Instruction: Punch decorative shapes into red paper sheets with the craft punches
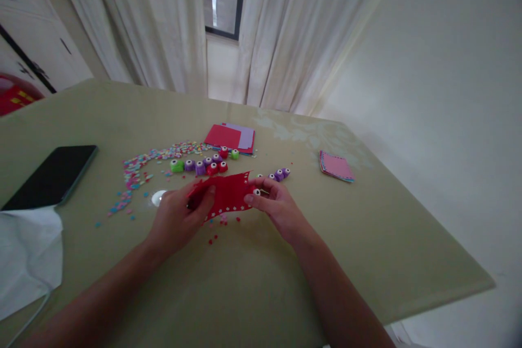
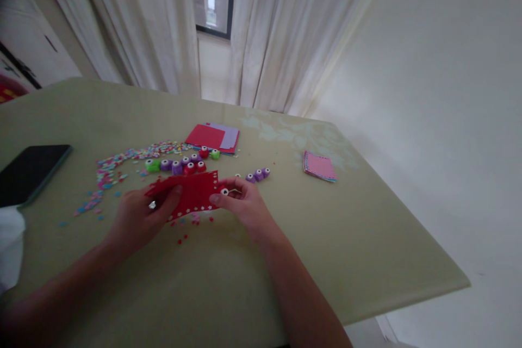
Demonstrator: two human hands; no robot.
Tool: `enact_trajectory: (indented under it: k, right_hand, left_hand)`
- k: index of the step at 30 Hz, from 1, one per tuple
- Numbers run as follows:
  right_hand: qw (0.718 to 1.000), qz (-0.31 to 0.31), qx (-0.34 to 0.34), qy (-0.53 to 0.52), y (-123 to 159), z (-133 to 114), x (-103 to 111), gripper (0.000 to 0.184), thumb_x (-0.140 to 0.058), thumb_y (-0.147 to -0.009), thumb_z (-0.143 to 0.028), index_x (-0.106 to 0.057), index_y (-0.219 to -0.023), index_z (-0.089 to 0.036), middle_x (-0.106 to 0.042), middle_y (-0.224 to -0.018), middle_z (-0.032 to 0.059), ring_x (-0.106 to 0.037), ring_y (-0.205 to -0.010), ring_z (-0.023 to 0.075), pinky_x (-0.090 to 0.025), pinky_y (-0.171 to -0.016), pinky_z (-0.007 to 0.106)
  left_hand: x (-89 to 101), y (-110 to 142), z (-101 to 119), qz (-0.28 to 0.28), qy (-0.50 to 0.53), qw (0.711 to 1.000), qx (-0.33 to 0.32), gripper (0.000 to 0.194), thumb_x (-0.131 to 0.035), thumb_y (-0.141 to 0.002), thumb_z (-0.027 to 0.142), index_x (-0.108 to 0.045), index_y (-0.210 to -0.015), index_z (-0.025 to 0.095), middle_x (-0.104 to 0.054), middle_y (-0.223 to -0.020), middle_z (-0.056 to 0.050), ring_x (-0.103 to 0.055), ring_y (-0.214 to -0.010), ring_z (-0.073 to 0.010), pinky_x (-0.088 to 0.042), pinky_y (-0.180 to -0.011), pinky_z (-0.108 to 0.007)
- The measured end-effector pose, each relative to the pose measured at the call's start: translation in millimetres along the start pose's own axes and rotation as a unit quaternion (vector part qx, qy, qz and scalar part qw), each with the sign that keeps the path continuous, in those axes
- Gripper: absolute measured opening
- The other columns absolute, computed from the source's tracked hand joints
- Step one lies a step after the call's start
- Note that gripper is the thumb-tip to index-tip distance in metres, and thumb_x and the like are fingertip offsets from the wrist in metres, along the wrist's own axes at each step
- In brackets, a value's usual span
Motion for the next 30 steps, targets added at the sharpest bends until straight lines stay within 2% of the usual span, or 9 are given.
enact_trajectory:
  k: [3,6,11,14,17,20,25,30]
  right_hand:
    - [1.000,0.004,-0.016,-0.022,0,0,2,0.042,-0.100,-0.065,-0.037,-0.079,-0.099,-0.023,-0.079,-0.094,0.0001,-0.071,-0.083,0.0161,-0.054,-0.082,0.030]
    - [0.998,0.016,-0.044,-0.029,1,-1,4,0.040,-0.100,-0.065,-0.041,-0.079,-0.094,-0.023,-0.076,-0.089,-0.0007,-0.063,-0.074,0.0128,-0.047,-0.070,0.027]
    - [0.997,0.033,-0.063,-0.021,0,-1,6,0.039,-0.102,-0.062,-0.042,-0.077,-0.082,-0.021,-0.071,-0.078,-0.0020,-0.053,-0.065,0.0104,-0.038,-0.061,0.026]
    - [0.996,0.033,-0.072,-0.035,-2,2,6,0.040,-0.103,-0.061,-0.043,-0.079,-0.085,-0.021,-0.072,-0.080,-0.0012,-0.055,-0.067,0.0102,-0.040,-0.062,0.025]
    - [0.994,0.031,-0.084,-0.065,-4,5,6,0.044,-0.103,-0.061,-0.045,-0.083,-0.091,-0.020,-0.073,-0.080,-0.0011,-0.057,-0.066,0.0091,-0.043,-0.063,0.023]
    - [0.991,0.035,-0.097,-0.087,-4,7,4,0.043,-0.103,-0.061,-0.046,-0.083,-0.088,-0.018,-0.072,-0.076,-0.0015,-0.055,-0.063,0.0080,-0.044,-0.062,0.022]
    - [0.986,0.057,-0.104,-0.116,-4,9,3,0.042,-0.103,-0.059,-0.045,-0.081,-0.084,-0.018,-0.074,-0.078,-0.0011,-0.058,-0.064,0.0084,-0.044,-0.061,0.022]
    - [0.989,0.023,-0.093,-0.110,-3,9,0,0.045,-0.105,-0.055,-0.031,-0.081,-0.091,-0.020,-0.079,-0.092,0.0006,-0.068,-0.080,0.0127,-0.050,-0.074,0.025]
  left_hand:
    - [-0.5,1,-1,-0.026,-0.005,1.000,0.006,0.031,-0.057,-0.096,0.040,-0.080,-0.093,0.019,-0.063,-0.055,0.004,-0.048,-0.043,-0.0126,-0.034,-0.047,-0.024]
    - [-0.5,1,-1,-0.049,-0.005,0.999,0.021,0.034,-0.055,-0.098,0.042,-0.079,-0.094,0.018,-0.064,-0.058,0.003,-0.050,-0.047,-0.0131,-0.035,-0.048,-0.024]
    - [-1.0,0,1,-0.055,0.006,0.998,0.038,0.036,-0.054,-0.098,0.044,-0.079,-0.096,0.017,-0.066,-0.061,0.003,-0.050,-0.049,-0.0136,-0.036,-0.049,-0.024]
    - [-1.7,-1,2,-0.058,0.010,0.997,0.051,0.038,-0.053,-0.097,0.045,-0.079,-0.098,0.017,-0.064,-0.060,0.003,-0.050,-0.049,-0.0139,-0.034,-0.049,-0.024]
    - [-2.0,-2,2,-0.064,0.021,0.996,0.065,0.039,-0.054,-0.095,0.047,-0.077,-0.090,0.017,-0.062,-0.058,0.003,-0.048,-0.048,-0.0139,-0.032,-0.048,-0.025]
    - [-3.3,-3,0,-0.072,0.042,0.993,0.088,0.042,-0.053,-0.094,0.051,-0.074,-0.080,0.017,-0.062,-0.057,0.002,-0.049,-0.049,-0.0147,-0.033,-0.048,-0.025]
    - [-8.4,-4,-5,-0.095,0.094,0.980,0.146,0.044,-0.056,-0.090,0.056,-0.073,-0.078,0.017,-0.063,-0.059,0.000,-0.052,-0.052,-0.0174,-0.035,-0.047,-0.026]
    - [-9.4,-5,-3,-0.097,0.124,0.974,0.160,0.042,-0.057,-0.088,0.055,-0.072,-0.077,0.018,-0.064,-0.060,-0.001,-0.051,-0.051,-0.0171,-0.036,-0.046,-0.025]
Point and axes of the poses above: each hand's wrist, its own y-axis away from the middle knuckle, its own x-axis out of the back of the hand, z = x × y, the point moved 3 cm from there along -y, towards the middle knuckle
